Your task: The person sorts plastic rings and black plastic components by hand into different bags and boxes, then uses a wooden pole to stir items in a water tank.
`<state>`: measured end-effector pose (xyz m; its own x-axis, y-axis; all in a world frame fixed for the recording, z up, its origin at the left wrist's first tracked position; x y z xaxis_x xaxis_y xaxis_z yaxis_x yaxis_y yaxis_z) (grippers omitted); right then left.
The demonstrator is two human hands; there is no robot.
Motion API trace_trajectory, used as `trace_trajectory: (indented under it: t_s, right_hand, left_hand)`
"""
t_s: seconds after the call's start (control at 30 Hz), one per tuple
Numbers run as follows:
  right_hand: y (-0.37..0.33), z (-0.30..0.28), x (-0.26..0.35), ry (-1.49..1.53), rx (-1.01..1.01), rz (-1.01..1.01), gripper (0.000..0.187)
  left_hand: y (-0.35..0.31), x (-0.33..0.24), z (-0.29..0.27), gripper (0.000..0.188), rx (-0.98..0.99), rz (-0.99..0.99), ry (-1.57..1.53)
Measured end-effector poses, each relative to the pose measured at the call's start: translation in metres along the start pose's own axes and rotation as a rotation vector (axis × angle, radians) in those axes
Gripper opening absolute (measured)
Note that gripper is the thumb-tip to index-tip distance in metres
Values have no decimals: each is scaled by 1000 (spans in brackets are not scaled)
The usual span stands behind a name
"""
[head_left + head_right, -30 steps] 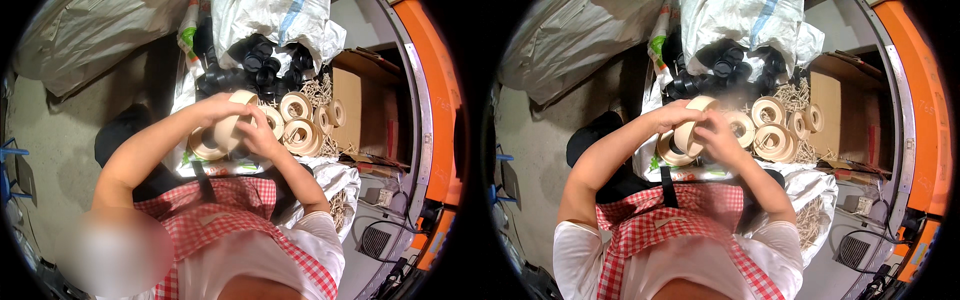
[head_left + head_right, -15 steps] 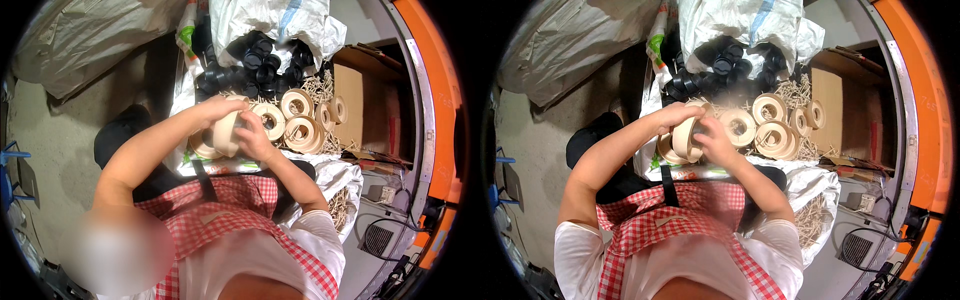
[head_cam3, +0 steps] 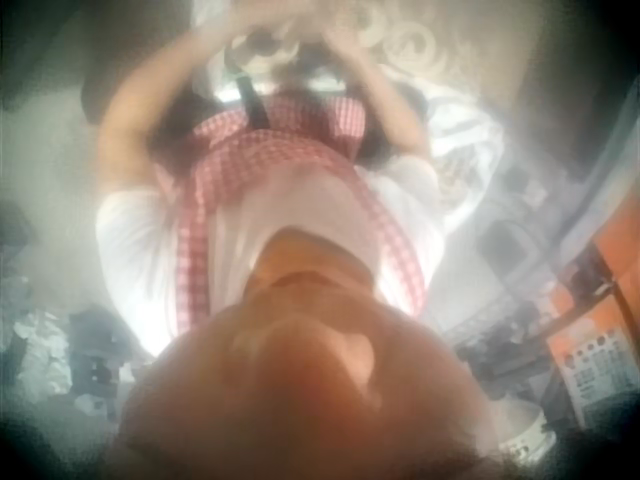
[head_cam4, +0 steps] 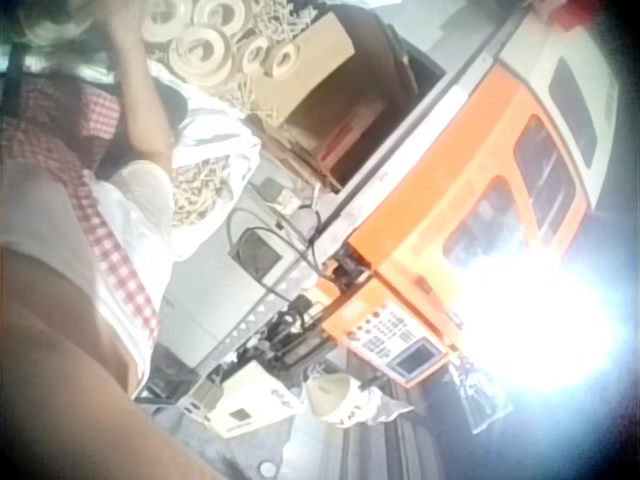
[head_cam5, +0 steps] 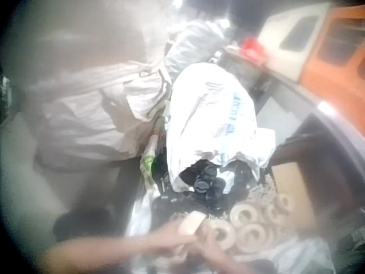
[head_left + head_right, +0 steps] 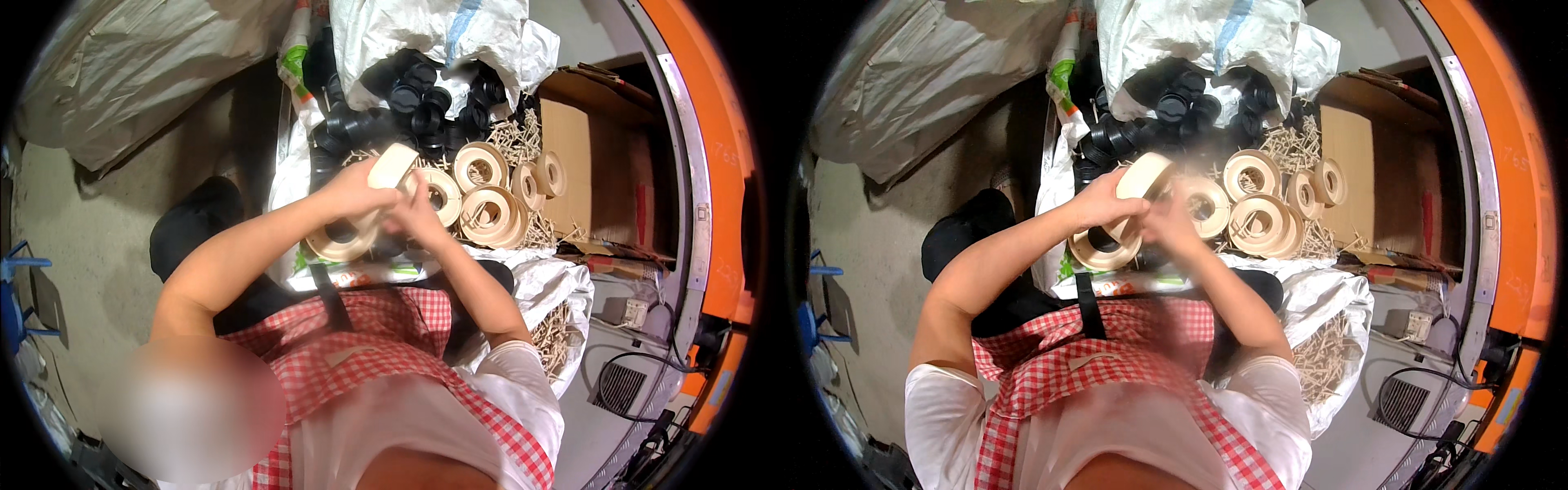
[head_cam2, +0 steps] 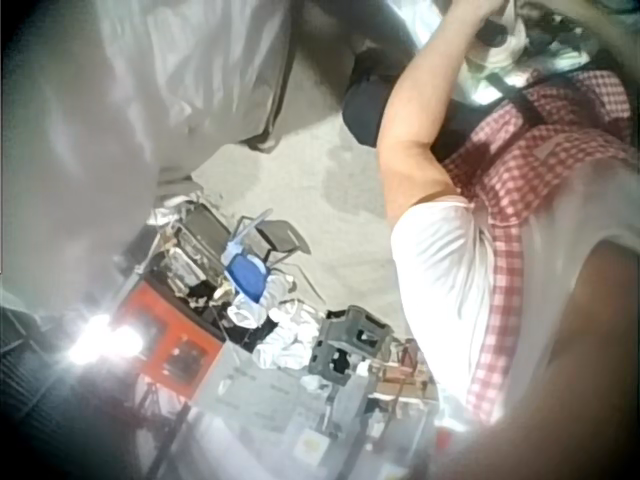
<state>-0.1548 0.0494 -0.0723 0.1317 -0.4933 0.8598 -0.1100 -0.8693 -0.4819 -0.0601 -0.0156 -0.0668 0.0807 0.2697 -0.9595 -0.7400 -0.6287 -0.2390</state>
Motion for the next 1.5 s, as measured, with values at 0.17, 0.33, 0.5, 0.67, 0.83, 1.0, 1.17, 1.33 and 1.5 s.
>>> trace_trajectory:
  t_s: [0.17,0.33,0.5,0.67,0.83,1.0,1.17,1.33,1.5]
  right_hand:
    - [4,-5,9,-191,-117,-333,64]
    - [17,-34,-29,-323,-177,-6,60]
    - [22,-77,-65,-1410,-65,-64,76]
    - [7,-114,-33,-976,-514,-341,59]
    - [36,-64,11,1063,195,-170,54]
    - [117,-58,59,101,-258,-556,41]
    - [156,-18,35,-1034,-271,-532,60]
    - [122,-78,20,-601,-586,-401,70]
    - [36,-15,61,-352,-260,-682,50]
  left_hand:
    - [2,6,-1,50,-10,-49,-37]
    - [-4,-1,-17,68,-106,9,-92]
    - [-6,79,-46,52,-242,-504,-211]
    - [-1,24,-63,67,-408,-102,906]
    - [9,20,-19,55,-101,-250,-641]
    - [5,-21,-77,40,-443,-8,-656]
    - [-8,-33,-96,43,-512,106,-747]
    - [2,-34,-77,47,-430,94,-580]
    - [4,-14,-32,42,-141,-24,-787]
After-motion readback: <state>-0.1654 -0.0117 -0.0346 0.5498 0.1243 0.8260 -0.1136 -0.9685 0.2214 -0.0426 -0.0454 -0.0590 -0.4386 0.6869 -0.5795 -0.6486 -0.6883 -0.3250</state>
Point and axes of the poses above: each hand's wrist, its own y-axis towards the middle knuckle, its own z-axis out of the palm, x = y × z, the point moved 9 cm from there along y, towards the middle knuckle
